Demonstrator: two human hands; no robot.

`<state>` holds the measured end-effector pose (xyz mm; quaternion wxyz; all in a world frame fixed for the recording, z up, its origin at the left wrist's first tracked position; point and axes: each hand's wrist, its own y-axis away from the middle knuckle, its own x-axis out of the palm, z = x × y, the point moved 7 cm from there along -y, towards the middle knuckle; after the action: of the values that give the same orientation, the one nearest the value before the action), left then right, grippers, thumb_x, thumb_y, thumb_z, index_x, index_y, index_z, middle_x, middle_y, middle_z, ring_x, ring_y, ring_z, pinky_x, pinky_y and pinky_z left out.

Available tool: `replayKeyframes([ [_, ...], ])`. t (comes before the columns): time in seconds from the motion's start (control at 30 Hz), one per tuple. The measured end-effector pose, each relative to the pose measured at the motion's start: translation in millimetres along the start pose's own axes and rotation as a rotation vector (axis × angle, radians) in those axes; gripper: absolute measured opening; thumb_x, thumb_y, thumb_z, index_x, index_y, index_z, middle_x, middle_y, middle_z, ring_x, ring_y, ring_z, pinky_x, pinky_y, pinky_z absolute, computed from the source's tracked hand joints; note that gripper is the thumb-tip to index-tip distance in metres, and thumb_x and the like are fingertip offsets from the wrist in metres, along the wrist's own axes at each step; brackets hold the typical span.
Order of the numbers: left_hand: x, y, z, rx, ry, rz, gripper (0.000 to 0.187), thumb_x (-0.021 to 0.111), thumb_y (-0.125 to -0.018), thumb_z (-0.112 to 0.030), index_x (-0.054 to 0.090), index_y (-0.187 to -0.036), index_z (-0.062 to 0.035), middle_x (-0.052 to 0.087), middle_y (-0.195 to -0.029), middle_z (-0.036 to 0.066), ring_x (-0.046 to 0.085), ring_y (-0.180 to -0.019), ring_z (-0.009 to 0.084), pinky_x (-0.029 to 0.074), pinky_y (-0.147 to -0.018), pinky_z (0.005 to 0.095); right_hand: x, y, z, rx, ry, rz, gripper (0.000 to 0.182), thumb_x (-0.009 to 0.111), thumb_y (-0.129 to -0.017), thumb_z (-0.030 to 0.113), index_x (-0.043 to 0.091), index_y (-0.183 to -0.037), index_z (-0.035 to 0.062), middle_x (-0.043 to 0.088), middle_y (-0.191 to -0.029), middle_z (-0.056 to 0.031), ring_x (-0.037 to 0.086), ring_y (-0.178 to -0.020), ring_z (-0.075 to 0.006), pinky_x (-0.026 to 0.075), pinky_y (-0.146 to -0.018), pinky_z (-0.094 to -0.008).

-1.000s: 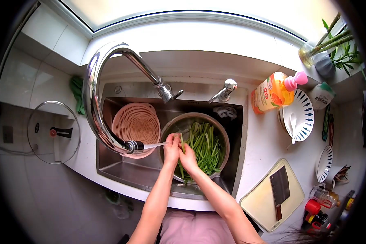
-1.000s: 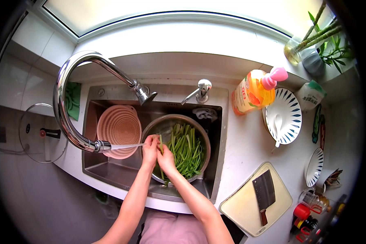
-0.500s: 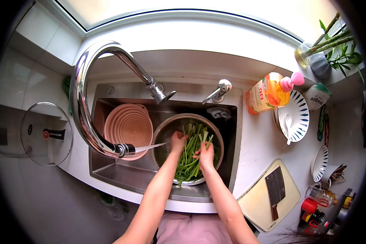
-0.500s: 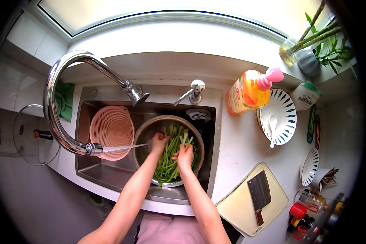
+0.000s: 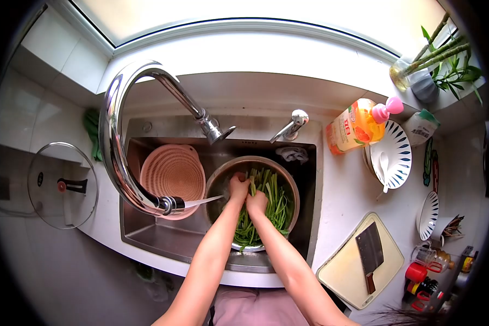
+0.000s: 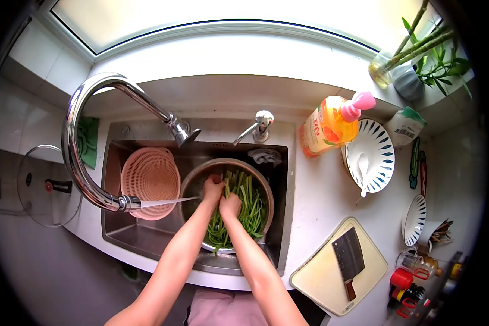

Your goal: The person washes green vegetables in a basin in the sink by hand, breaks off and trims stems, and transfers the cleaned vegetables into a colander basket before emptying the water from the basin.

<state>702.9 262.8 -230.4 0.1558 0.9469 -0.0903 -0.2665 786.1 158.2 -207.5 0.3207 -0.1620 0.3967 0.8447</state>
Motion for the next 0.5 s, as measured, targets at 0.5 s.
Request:
replayKeyframes([
  [0.5,-93,84,-53,-0.208,0.89,0.172,0.013,0.056,-0.092,-0.012,0.044,-0.096,-0.0099,0.048,-0.072,-0.001,0.047,-0.059,0.0068,0.036,-0.048,0.0206,-24,89,81,-0.168,-0.796,0.594,0.013,0.069,-0.083,0.011,0.061,-0.089,0.002,0.064,-0.083,-0.0029,0.058,-0.078,-0.0093,0.046,-0.074,-0.0239],
])
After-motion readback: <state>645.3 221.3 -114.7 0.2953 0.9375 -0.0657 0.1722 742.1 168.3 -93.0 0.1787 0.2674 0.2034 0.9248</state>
